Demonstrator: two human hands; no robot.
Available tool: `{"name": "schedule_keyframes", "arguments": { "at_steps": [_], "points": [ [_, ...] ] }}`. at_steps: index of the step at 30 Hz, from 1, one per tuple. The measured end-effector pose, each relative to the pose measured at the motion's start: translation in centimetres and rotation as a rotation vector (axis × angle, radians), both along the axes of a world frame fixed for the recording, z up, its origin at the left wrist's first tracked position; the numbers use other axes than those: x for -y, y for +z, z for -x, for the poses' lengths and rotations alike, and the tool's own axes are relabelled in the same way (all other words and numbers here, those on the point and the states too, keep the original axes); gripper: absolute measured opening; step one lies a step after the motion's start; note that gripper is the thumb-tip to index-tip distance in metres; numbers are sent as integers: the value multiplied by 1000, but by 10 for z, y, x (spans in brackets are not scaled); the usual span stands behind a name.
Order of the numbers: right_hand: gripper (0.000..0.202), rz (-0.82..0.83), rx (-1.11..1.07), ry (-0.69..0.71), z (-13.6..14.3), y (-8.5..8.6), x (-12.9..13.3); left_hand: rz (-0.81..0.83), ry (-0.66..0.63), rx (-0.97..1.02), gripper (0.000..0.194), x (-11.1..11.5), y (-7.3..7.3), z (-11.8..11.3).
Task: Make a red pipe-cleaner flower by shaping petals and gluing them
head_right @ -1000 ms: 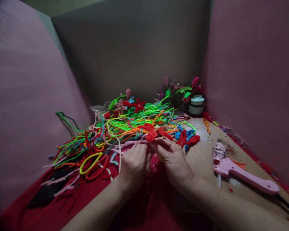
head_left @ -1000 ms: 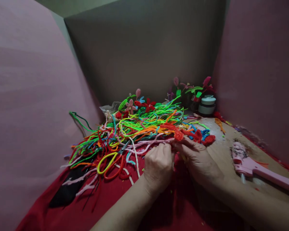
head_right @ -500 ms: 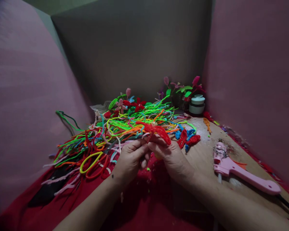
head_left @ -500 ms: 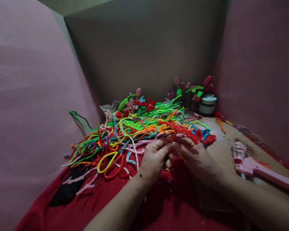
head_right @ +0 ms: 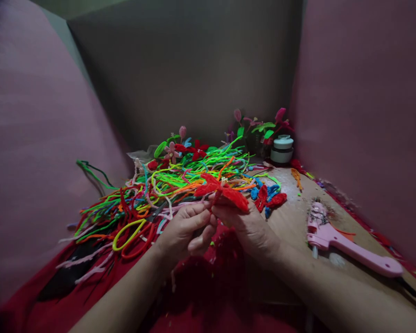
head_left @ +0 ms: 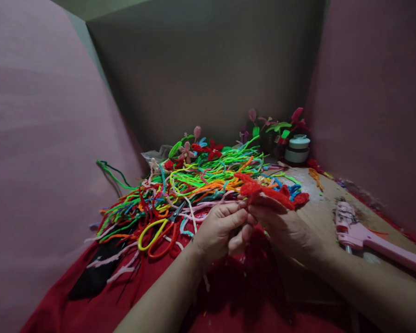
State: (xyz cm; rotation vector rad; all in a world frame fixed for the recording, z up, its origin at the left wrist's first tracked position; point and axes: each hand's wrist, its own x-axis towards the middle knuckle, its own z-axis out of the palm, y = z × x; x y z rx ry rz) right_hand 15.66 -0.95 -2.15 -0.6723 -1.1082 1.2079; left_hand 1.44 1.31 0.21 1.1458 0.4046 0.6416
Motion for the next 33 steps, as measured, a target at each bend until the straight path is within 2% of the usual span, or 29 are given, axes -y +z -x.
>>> {"name": "schedule_keyframes", "arguments": {
  "at_steps": [2, 6, 8, 11, 13, 15, 20, 23, 27, 33],
  "points": [
    [13, 28, -39, -46, 1, 1, 1, -231, 182, -155, 23, 3, 0, -3],
    [14, 40, -97, -107, 2, 1, -1, -817, 573, -438, 11, 8, -6, -6],
    [15, 24, -51, -113, 2, 0, -2, -1031, 639, -476, 13, 9, -10, -6],
    [16, 1, 45, -141, 2, 1, 0, -1123, 654, -445, 16, 9, -13, -6],
    [22, -2, 63, -119, 3, 4, 2, -1055, 658, -422, 15, 9, -11, -6],
    [29, -8, 52, -67, 4, 7, 5, -917, 651, -395, 13, 9, -7, -6],
    [24, 46, 28, -5, 4, 9, 6, -375, 532, -277, 18, 10, 1, -6],
    [22, 78, 23, 9, 2, 4, 3, -136, 442, -164, 18, 10, 5, -7],
    [19, 100, -2, 31, 0, 2, 1, 4, 357, -91, 19, 11, 9, -6],
    [20, 112, -75, 72, -1, 3, 0, 78, 182, -45, 20, 8, 9, 2]
  ]
}}
